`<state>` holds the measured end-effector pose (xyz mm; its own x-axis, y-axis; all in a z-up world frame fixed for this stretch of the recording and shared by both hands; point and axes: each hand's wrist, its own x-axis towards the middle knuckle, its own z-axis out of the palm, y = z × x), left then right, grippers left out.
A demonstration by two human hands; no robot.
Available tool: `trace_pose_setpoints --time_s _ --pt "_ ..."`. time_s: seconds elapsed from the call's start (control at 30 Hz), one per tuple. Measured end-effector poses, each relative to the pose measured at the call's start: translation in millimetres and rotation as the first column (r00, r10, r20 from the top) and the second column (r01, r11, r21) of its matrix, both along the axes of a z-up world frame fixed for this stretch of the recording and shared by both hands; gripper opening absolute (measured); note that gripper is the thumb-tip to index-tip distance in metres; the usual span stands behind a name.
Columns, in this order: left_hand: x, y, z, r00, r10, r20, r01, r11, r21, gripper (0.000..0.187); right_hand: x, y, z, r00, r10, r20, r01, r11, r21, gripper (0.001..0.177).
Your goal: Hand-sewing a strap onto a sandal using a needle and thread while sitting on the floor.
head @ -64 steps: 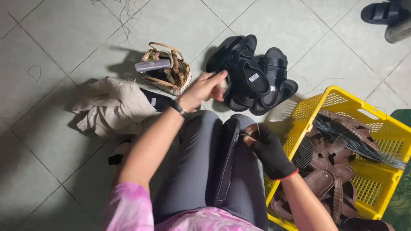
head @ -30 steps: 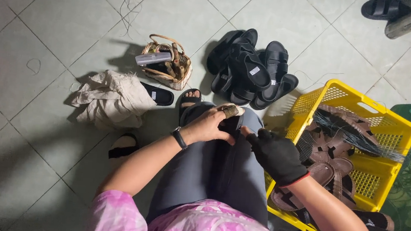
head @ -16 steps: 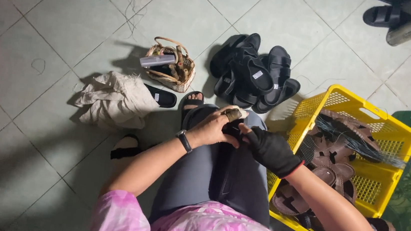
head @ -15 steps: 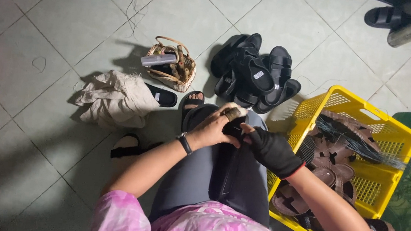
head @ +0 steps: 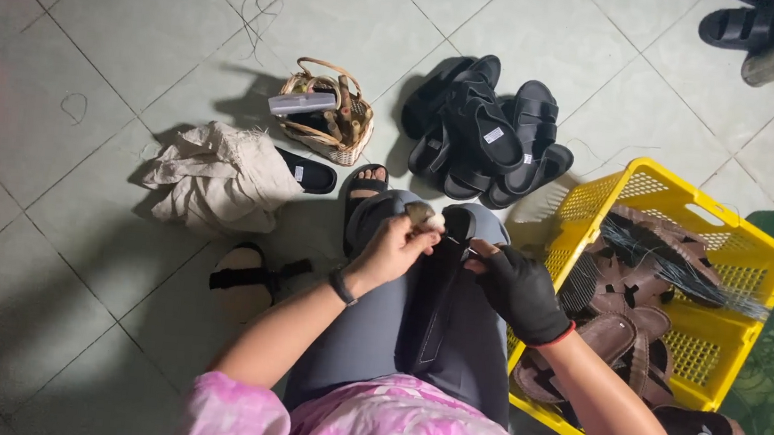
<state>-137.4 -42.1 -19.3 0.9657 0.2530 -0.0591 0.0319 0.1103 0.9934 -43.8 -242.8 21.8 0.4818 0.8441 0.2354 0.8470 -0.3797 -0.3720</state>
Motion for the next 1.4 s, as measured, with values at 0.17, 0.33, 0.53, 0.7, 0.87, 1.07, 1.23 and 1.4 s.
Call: trace_pose_setpoints --time_s 0.17,0.33,0.53,0.7,0.87,1.07,1.23,1.4 --pt "0 -11 -17 0.999 -0.043 -0.033 0.046 0.995 0.087 0.030 0 -2 15 0.998 0.023 0.066 -0.024 1.000 0.009 0.043" --pt "0 -9 29 0.996 0.023 0.085 -0.041 0.976 0.212 0.032 6 -11 53 0.961 0.241 0.136 -0.225 0.966 -0.123 0.049" --pt "0 -24 7 0.976 0.050 0.211 -0.134 0.904 0.406 0.045 16 -44 82 0.985 0.006 -0.175 -0.061 0.948 -0.312 0.048" --pt "4 -22 2 0.987 0.051 0.152 -0.100 0.937 0.334 0.061 -13 -20 73 -0.183 -0.214 -0.960 0.477 0.834 -0.277 0.035" --pt "8 -32 8 0.966 0.048 0.254 -0.149 0.907 0.395 0.041 -32 -30 -5 -0.146 -0.003 -0.989 0.422 0.904 -0.065 0.030" --pt "20 -51 -1 0.977 0.077 0.199 -0.161 0.879 0.448 0.079 4 -41 -60 0.336 -0.550 -0.765 0.726 0.668 -0.162 0.026" --pt "25 -57 4 0.954 0.055 0.295 -0.232 0.760 0.607 0.081 1 -17 -8 0.411 -0.440 -0.798 0.709 0.705 -0.023 0.030" --pt "22 -55 2 0.962 0.076 0.264 -0.224 0.775 0.591 0.079 -7 -2 -5 0.400 -0.344 -0.850 0.689 0.724 0.032 0.028"
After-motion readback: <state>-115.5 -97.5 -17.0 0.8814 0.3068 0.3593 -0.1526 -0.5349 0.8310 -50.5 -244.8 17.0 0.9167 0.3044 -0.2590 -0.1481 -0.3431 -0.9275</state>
